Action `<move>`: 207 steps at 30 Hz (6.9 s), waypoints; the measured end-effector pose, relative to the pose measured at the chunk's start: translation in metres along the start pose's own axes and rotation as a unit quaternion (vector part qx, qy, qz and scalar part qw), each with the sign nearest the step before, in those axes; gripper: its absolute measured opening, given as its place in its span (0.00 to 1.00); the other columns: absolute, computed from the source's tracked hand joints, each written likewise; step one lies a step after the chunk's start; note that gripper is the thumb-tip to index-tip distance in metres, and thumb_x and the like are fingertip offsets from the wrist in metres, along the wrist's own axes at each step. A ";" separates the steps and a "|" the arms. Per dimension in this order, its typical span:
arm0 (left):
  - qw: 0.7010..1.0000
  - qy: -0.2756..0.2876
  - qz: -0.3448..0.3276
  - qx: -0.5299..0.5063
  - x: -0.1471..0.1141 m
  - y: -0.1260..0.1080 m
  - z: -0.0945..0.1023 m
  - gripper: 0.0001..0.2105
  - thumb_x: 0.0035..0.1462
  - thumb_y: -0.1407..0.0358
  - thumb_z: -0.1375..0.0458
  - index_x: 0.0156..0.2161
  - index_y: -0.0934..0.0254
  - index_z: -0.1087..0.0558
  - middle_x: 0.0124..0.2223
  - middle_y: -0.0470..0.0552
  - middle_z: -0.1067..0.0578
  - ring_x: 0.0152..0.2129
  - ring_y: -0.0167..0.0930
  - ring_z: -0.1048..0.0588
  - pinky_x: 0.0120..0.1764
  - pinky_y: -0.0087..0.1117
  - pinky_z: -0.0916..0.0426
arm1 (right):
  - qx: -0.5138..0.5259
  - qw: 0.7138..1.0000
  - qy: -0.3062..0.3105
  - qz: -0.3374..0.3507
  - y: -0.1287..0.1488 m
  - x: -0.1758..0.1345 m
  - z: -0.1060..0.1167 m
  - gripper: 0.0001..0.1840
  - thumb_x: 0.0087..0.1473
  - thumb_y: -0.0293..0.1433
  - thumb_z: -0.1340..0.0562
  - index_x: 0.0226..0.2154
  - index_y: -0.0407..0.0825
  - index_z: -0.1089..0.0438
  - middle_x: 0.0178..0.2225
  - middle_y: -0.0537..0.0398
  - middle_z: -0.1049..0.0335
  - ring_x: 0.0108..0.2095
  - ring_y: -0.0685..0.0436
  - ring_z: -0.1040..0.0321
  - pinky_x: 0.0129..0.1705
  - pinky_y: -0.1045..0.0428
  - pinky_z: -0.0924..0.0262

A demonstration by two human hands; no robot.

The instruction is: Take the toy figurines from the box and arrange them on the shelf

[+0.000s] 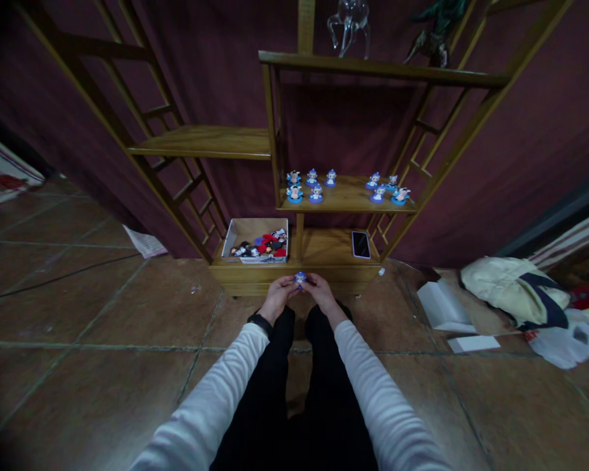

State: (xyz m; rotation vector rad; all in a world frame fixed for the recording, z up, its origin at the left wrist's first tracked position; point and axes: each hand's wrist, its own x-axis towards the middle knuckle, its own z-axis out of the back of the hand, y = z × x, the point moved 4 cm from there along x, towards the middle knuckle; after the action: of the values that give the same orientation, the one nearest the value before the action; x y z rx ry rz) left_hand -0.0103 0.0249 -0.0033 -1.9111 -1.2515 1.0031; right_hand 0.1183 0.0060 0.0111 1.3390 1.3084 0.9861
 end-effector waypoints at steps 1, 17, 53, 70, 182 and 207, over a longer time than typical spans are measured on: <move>1.000 0.001 -0.002 -0.004 -0.001 -0.001 0.000 0.16 0.36 0.68 0.32 0.35 0.68 0.28 0.29 0.49 0.25 0.27 0.28 0.25 0.40 0.36 0.31 | 0.011 1.000 -0.004 -0.001 0.001 -0.001 0.000 0.20 0.35 0.37 0.32 0.35 0.50 0.28 0.35 0.55 0.27 0.35 0.46 0.33 0.36 0.52 0.39; 0.961 -0.052 -0.161 0.216 -0.005 -0.006 -0.003 0.18 0.36 0.72 0.34 0.37 0.64 0.30 0.34 0.49 0.25 0.29 0.28 0.27 0.39 0.33 0.33 | 0.068 0.996 -0.001 -0.051 -0.005 -0.004 0.002 0.17 0.34 0.37 0.31 0.30 0.48 0.27 0.33 0.54 0.25 0.36 0.45 0.31 0.43 0.49 0.40; 0.888 -0.006 -0.216 0.405 -0.013 -0.017 -0.011 0.11 0.45 0.69 0.39 0.37 0.64 0.27 0.35 0.51 0.29 0.31 0.31 0.30 0.39 0.32 0.35 | 0.081 0.991 -0.009 -0.103 -0.005 -0.003 0.007 0.14 0.37 0.36 0.31 0.30 0.49 0.29 0.31 0.52 0.25 0.30 0.47 0.30 0.37 0.50 0.36; 0.749 0.028 -0.312 0.584 -0.028 -0.030 -0.024 0.20 0.53 0.64 0.45 0.51 0.69 0.32 0.43 0.64 0.30 0.46 0.45 0.35 0.51 0.40 0.48 | 0.062 0.997 0.012 -0.054 -0.005 0.000 0.009 0.18 0.38 0.36 0.33 0.37 0.52 0.30 0.40 0.55 0.29 0.40 0.44 0.33 0.42 0.47 0.37; 0.995 0.030 0.041 0.088 0.012 -0.010 -0.020 0.18 0.38 0.61 0.34 0.37 0.66 0.25 0.35 0.55 0.22 0.32 0.32 0.24 0.40 0.34 0.32 | 0.056 0.998 -0.018 -0.018 0.016 -0.009 0.020 0.21 0.34 0.37 0.30 0.35 0.52 0.28 0.33 0.56 0.29 0.32 0.48 0.33 0.37 0.50 0.38; 0.782 0.038 -0.264 0.563 -0.014 -0.013 -0.047 0.22 0.53 0.75 0.49 0.53 0.61 0.38 0.49 0.55 0.33 0.44 0.32 0.31 0.47 0.33 0.37 | -0.011 0.999 -0.038 0.020 0.007 0.000 0.028 0.19 0.35 0.31 0.35 0.36 0.52 0.29 0.37 0.58 0.29 0.38 0.47 0.35 0.45 0.50 0.42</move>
State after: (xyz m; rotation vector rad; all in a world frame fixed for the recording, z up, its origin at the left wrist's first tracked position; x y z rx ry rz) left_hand 0.0204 0.0118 0.0341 -0.6023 -0.7295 0.9838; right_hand 0.1474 0.0031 0.0126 1.3772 1.2140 0.9649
